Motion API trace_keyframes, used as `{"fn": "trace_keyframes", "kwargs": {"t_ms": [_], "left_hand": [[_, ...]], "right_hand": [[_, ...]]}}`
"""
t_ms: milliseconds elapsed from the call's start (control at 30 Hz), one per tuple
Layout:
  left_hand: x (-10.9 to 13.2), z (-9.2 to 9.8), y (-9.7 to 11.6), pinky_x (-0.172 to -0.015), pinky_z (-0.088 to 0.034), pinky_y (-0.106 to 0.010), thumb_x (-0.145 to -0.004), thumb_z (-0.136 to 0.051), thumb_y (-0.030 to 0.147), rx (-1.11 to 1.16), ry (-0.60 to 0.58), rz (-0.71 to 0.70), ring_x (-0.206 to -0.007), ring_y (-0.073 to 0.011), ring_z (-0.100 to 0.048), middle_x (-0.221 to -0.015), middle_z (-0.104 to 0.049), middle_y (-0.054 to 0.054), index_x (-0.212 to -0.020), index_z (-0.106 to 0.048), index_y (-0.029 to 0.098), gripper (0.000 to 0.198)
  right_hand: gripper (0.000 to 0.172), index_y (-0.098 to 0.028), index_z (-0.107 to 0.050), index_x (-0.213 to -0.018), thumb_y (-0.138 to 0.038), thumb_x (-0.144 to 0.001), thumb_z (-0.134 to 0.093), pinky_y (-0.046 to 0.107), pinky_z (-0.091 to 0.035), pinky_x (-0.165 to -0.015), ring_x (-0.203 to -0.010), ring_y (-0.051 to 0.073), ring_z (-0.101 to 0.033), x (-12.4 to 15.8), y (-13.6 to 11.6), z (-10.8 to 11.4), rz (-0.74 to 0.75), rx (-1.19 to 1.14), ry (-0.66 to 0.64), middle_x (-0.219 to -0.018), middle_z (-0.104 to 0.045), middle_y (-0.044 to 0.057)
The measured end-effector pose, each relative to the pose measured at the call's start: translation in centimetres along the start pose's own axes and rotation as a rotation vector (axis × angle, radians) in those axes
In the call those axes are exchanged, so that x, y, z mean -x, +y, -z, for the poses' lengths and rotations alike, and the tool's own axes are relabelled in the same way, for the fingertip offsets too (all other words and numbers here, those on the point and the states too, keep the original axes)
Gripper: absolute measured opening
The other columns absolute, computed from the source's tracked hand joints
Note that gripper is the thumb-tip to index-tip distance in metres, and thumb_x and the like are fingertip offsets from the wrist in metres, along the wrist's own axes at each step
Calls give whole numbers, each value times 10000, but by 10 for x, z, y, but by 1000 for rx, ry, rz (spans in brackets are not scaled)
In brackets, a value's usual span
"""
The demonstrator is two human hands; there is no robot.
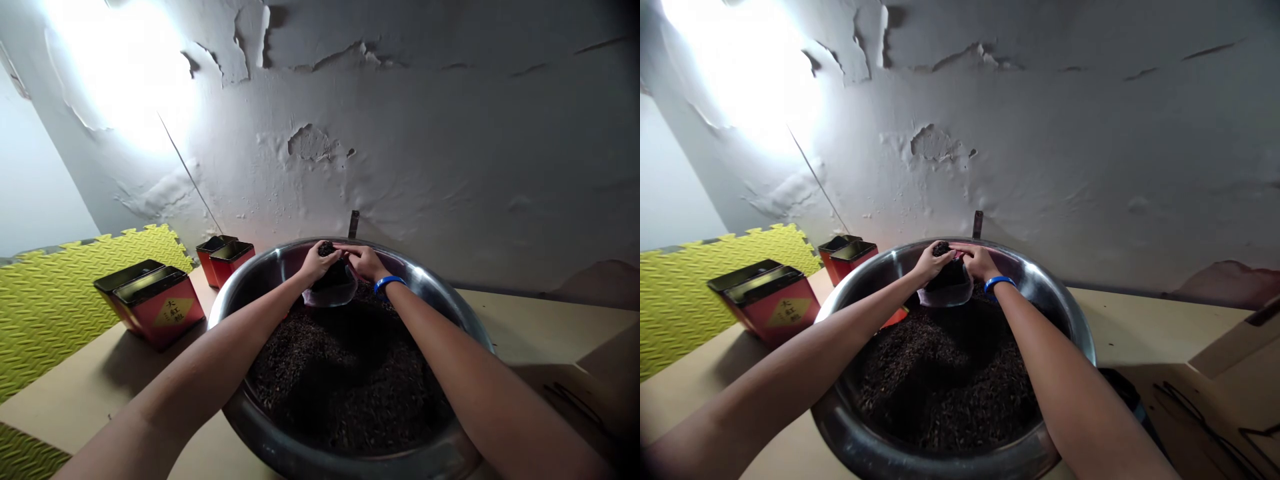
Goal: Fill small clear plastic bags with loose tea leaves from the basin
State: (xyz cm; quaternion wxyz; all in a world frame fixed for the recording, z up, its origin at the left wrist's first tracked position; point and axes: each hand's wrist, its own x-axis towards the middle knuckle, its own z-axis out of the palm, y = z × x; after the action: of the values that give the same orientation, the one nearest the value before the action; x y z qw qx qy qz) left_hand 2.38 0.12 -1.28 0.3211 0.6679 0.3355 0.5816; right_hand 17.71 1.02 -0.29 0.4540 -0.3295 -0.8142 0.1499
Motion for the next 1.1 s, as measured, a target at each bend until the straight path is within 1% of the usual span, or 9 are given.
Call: {"fn": "trace_keyframes", "kwargs": {"t_ms": [133,300,400,500,600,700,800,900,1100], "left_hand": [[-1,1,-2,-635,-401,-219,-649,-617,400,-20,23,6,-668,-108,-500,-747,-566,-12,-852,-552,132,342],[0,1,-1,-622,-392,-218,-646,-614,417,-42,28,10,-638,-102,-480,-712,-545,1,-818,-547,140,333],[0,2,-1,-623,-392,-217,-658,-606,410,-56,29,-4,-646,-104,-479,-714,-540,-5,-812,-545,135,321],[-1,1,-2,-624,-393,-214,-667,-601,407,-64,34,-19,-653,-104,-480,-719,-541,-5,-820,-546,137,315],[-1,0,-3,-625,-398,-216,-666,-602,412,-58,47,-26,-660,-106,-488,-732,-551,-7,-839,-554,141,325],[0,-1,-2,-627,-405,-224,-659,-609,416,-43,46,-22,-663,-113,-498,-734,-564,-13,-846,-563,140,337],[1,-2,-1,-632,-409,-230,-659,-611,412,-24,42,-28,-667,-117,-505,-737,-573,-19,-854,-573,138,339],[0,-2,-1,-625,-408,-226,-653,-616,406,-13,45,-26,-661,-115,-505,-731,-572,-15,-854,-579,141,335],[-1,-1,-1,-586,-397,-219,-626,-627,419,-5,67,23,-605,-103,-480,-670,-545,7,-792,-566,139,331]], "right_hand": [[417,-166,-637,-1010,-116,-688,-377,293,-413,-859,-939,175,-557,0,6,-1,-46,-6,-6,-1012,-627,28],[405,-147,-640,-1003,-150,-692,-382,272,-454,-738,-811,171,-584,0,3,-1,-135,-18,-6,-932,-652,33],[388,-141,-658,-958,-154,-682,-386,244,-451,-688,-773,159,-579,0,2,0,-142,-48,-1,-888,-659,34],[388,-140,-661,-943,-156,-668,-388,224,-440,-620,-680,135,-564,-2,5,0,-170,-80,-2,-830,-661,31],[387,-132,-664,-925,-159,-651,-393,206,-412,-542,-588,113,-529,-2,10,-1,-185,-126,4,-756,-652,29],[376,-129,-667,-895,-160,-638,-394,200,-387,-501,-532,99,-492,-2,13,-2,-181,-164,17,-684,-628,20],[369,-133,-664,-881,-159,-634,-392,200,-383,-499,-516,95,-478,-2,15,-1,-166,-172,19,-652,-611,9],[381,-142,-659,-890,-150,-634,-378,203,-395,-526,-541,103,-494,-2,17,-1,-153,-144,9,-649,-610,2],[315,-129,-671,-789,-141,-659,-385,228,-416,-662,-686,138,-547,-1,11,-1,-124,-12,-26,-728,-639,33]]}}
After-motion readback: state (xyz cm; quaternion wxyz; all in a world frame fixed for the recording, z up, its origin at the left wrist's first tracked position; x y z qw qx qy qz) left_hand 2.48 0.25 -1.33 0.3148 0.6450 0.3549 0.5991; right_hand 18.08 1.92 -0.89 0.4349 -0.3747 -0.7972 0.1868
